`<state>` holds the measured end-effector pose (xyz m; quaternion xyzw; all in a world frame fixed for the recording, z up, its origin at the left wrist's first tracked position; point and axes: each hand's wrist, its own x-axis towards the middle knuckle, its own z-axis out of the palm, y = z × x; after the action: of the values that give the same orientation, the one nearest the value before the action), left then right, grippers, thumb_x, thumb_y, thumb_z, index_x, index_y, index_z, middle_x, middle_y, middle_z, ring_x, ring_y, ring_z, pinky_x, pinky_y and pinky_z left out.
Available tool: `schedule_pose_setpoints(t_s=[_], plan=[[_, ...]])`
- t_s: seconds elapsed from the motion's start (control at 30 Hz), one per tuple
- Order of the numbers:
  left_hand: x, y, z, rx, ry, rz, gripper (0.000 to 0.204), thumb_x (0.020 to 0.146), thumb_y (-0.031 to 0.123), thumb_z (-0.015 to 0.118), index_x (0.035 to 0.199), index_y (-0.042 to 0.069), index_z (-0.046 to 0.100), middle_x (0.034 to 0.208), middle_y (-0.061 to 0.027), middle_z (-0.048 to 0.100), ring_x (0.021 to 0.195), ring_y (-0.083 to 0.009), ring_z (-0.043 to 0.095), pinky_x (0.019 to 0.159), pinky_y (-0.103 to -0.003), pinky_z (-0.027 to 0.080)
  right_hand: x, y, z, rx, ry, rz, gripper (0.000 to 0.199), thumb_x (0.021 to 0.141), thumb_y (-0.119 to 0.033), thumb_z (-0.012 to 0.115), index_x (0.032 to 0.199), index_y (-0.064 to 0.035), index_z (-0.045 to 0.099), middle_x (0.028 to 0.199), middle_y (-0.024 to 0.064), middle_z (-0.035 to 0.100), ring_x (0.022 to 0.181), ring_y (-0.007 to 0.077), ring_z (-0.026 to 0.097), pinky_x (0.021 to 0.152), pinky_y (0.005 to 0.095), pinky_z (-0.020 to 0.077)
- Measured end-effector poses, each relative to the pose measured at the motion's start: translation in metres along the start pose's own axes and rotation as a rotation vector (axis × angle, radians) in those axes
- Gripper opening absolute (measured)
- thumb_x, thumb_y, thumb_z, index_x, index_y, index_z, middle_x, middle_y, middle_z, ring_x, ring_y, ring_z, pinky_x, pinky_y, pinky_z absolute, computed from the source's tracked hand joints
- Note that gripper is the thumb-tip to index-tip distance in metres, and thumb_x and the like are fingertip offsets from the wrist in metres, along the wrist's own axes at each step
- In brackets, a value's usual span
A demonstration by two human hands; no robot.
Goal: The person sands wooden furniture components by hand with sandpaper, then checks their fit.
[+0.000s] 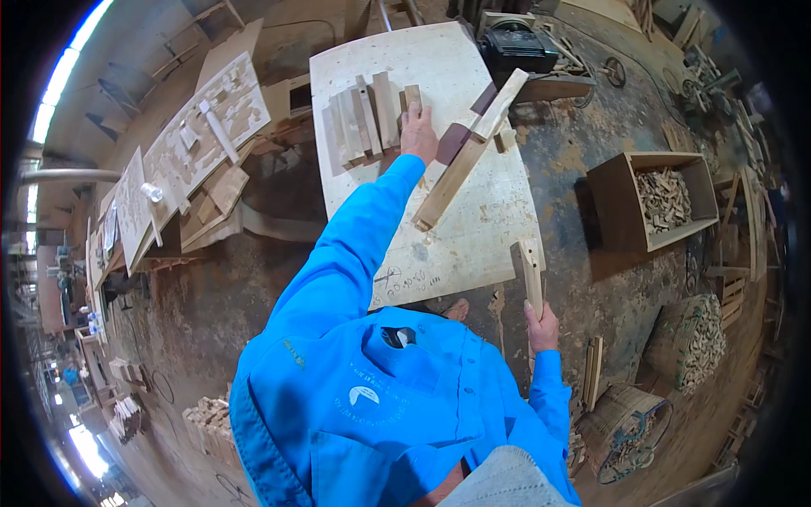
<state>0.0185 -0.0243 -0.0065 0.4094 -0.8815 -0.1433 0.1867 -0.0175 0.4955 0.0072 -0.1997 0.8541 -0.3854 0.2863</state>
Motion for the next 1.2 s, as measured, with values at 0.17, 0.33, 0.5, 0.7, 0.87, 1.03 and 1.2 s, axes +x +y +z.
schedule_pose_setpoints(t_s=[0.17, 0.33, 0.5, 0.7, 0.87, 1.03, 1.2], plan=[[0.008, 0.026, -0.018, -0.403, 0.080, -0.024, 0.070, 0.084, -0.001, 0.063, 0.152, 0.007, 0.050, 0.158, -0.0275, 0.041, 0.144, -0.0459, 0.045, 0.121, -0.046, 0.042, -0.005, -0.013, -0.007, -0.067, -0.010, 0.095, 0.050, 0.100, -0.043, 0.069, 0.120, 0.0022, 0.069, 0.098, 0.0231, 0.076, 0.092, 0.0341, 0.076, 0.080, 0.0437, 0.0554], [0.039, 0.060, -0.011, -0.543, 0.013, 0.127, 0.068, 0.085, 0.003, 0.065, 0.151, 0.007, 0.052, 0.158, -0.0242, 0.044, 0.143, -0.0441, 0.047, 0.121, -0.044, 0.041, -0.007, -0.017, -0.008, -0.104, -0.029, 0.061, 0.048, 0.099, -0.043, 0.070, 0.120, 0.0010, 0.069, 0.096, 0.0242, 0.076, 0.092, 0.0371, 0.076, 0.079, 0.0448, 0.0566], [0.071, 0.071, 0.009, -0.601, -0.135, 0.202, 0.054, 0.094, 0.016, 0.065, 0.146, 0.005, 0.057, 0.150, -0.0252, 0.054, 0.140, -0.0424, 0.052, 0.119, -0.045, 0.042, -0.008, -0.016, -0.007, -0.106, -0.038, 0.078, 0.046, 0.099, -0.040, 0.070, 0.121, 0.0002, 0.069, 0.095, 0.0247, 0.076, 0.093, 0.0404, 0.076, 0.079, 0.0464, 0.0570], [0.065, 0.056, 0.025, -0.509, -0.074, 0.278, 0.045, 0.103, 0.030, 0.058, 0.138, 0.004, 0.064, 0.139, -0.0255, 0.065, 0.131, -0.0422, 0.060, 0.114, -0.046, 0.046, -0.010, -0.012, -0.006, -0.126, 0.013, 0.002, 0.045, 0.099, -0.040, 0.068, 0.125, -0.0033, 0.067, 0.095, 0.0258, 0.075, 0.093, 0.0449, 0.073, 0.079, 0.0502, 0.0563], [0.061, 0.051, 0.034, -0.355, -0.195, 0.235, 0.042, 0.105, 0.029, 0.056, 0.137, 0.003, 0.064, 0.142, -0.0207, 0.064, 0.133, -0.0402, 0.059, 0.113, -0.045, 0.046, -0.006, -0.018, 0.003, -0.247, 0.108, -0.097, 0.047, 0.101, -0.046, 0.064, 0.126, -0.0065, 0.064, 0.094, 0.0261, 0.074, 0.092, 0.0491, 0.070, 0.077, 0.0560, 0.0547], [0.053, 0.051, 0.040, -0.403, -0.148, 0.220, 0.043, 0.108, 0.030, 0.054, 0.142, 0.006, 0.064, 0.150, -0.0188, 0.059, 0.142, -0.0353, 0.053, 0.122, -0.042, 0.039, 0.002, -0.008, 0.008, -0.373, 0.031, -0.006, 0.049, 0.103, -0.053, 0.059, 0.105, -0.0034, 0.058, 0.092, 0.0301, 0.072, 0.088, 0.0521, 0.068, 0.073, 0.0611, 0.0525], [0.056, 0.053, 0.033, -0.386, -0.188, 0.220, 0.043, 0.109, 0.030, 0.053, 0.144, 0.006, 0.063, 0.152, -0.0182, 0.058, 0.144, -0.0355, 0.051, 0.123, -0.041, 0.038, 0.003, -0.007, 0.011, -0.385, 0.010, 0.024, 0.044, 0.104, -0.048, 0.060, 0.113, -0.0052, 0.062, 0.092, 0.0285, 0.072, 0.088, 0.0519, 0.069, 0.074, 0.0609, 0.0521]])
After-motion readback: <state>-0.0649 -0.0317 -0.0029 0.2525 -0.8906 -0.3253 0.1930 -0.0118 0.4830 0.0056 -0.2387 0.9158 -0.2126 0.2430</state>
